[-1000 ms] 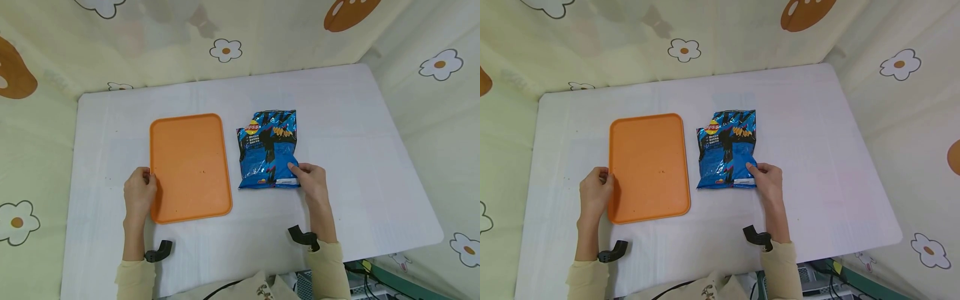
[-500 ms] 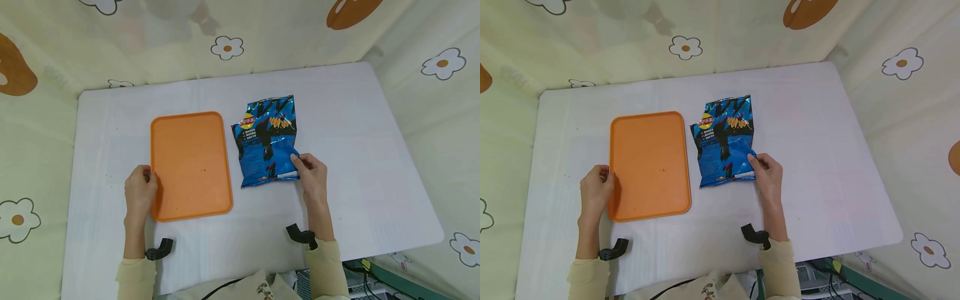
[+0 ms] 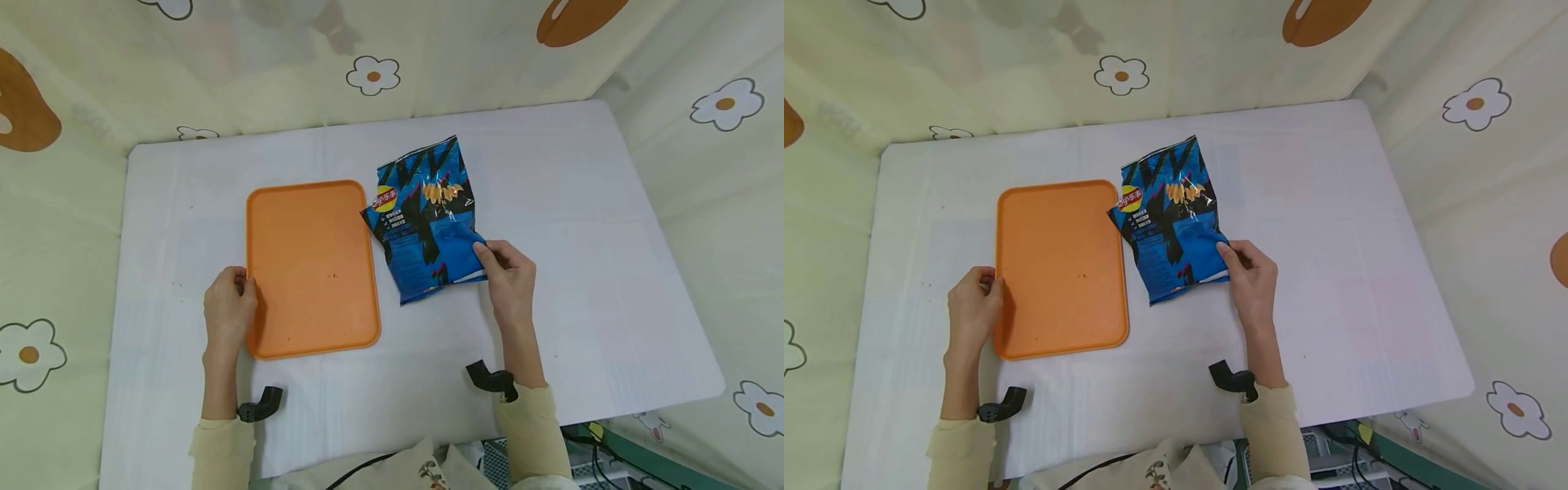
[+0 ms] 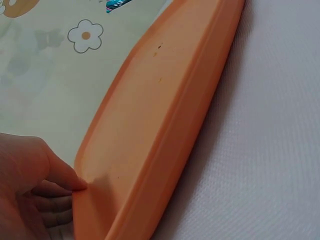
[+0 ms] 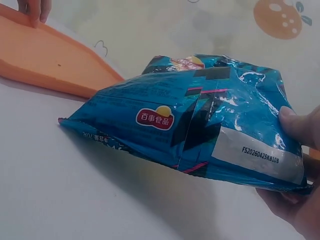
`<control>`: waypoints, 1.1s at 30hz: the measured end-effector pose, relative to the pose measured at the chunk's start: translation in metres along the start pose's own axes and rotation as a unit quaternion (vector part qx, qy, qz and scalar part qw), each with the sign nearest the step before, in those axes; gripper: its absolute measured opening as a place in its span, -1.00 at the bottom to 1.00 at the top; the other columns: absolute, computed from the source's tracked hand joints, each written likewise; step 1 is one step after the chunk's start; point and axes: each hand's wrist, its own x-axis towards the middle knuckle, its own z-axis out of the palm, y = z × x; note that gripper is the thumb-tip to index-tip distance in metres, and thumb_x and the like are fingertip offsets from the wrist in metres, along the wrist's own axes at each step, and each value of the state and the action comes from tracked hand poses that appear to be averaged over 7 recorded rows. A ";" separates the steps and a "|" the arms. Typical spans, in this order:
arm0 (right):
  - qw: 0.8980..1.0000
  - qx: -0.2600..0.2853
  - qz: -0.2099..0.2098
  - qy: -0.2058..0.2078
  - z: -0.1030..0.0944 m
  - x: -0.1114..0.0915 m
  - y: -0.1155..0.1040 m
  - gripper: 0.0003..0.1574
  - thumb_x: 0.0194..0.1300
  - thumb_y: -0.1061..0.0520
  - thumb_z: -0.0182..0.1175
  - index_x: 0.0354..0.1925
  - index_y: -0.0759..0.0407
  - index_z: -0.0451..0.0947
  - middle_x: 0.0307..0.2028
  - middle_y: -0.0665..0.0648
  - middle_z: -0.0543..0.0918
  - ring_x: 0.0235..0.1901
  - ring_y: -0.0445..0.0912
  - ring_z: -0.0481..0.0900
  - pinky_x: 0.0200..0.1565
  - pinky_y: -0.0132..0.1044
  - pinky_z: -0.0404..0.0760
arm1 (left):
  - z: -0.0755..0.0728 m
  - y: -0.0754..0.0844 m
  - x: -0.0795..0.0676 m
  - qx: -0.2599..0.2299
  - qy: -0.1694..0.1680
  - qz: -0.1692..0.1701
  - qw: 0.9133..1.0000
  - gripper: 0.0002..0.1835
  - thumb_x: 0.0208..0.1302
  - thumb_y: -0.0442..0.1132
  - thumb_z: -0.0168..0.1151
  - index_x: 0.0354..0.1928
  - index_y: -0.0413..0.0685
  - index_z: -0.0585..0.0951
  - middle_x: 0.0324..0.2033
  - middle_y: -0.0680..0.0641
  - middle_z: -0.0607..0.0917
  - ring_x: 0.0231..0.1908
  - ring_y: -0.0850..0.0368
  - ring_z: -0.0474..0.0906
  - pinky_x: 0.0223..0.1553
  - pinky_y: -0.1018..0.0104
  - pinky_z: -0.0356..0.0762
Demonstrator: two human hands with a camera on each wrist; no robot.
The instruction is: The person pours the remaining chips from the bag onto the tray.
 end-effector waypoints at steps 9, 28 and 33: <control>0.999 0.032 -0.027 -0.018 0.000 -0.001 -0.009 -0.70 0.44 0.14 0.29 -0.16 0.42 0.71 -0.31 -0.12 0.73 -0.35 -0.16 0.59 -0.19 -0.47 0.61 | -0.003 0.007 0.007 0.011 -0.022 0.002 1.000 -0.74 0.46 -0.39 0.09 0.03 -0.48 0.57 -0.20 -0.39 0.65 -0.21 -0.26 0.58 -0.11 -0.09 0.55; 0.968 0.014 -0.226 -0.109 0.002 0.015 -0.042 -0.90 0.27 0.46 0.32 -0.24 0.38 0.73 -0.30 0.24 0.74 -0.34 -0.23 0.57 -0.22 -0.44 0.53 | -0.014 0.019 0.012 0.052 -0.040 0.010 0.998 -0.74 0.48 -0.40 0.07 0.05 -0.49 0.54 -0.17 -0.39 0.64 -0.19 -0.26 0.57 -0.10 -0.09 0.57; 0.962 0.039 -0.249 -0.105 0.007 0.017 -0.038 -0.84 0.19 0.51 0.35 -0.27 0.35 0.73 -0.32 0.25 0.74 -0.33 -0.18 0.56 -0.19 -0.47 0.51 | -0.033 0.039 0.015 0.109 -0.056 0.013 0.992 -0.74 0.48 -0.41 0.06 0.06 -0.50 0.54 -0.16 -0.40 0.64 -0.17 -0.27 0.58 -0.09 -0.09 0.56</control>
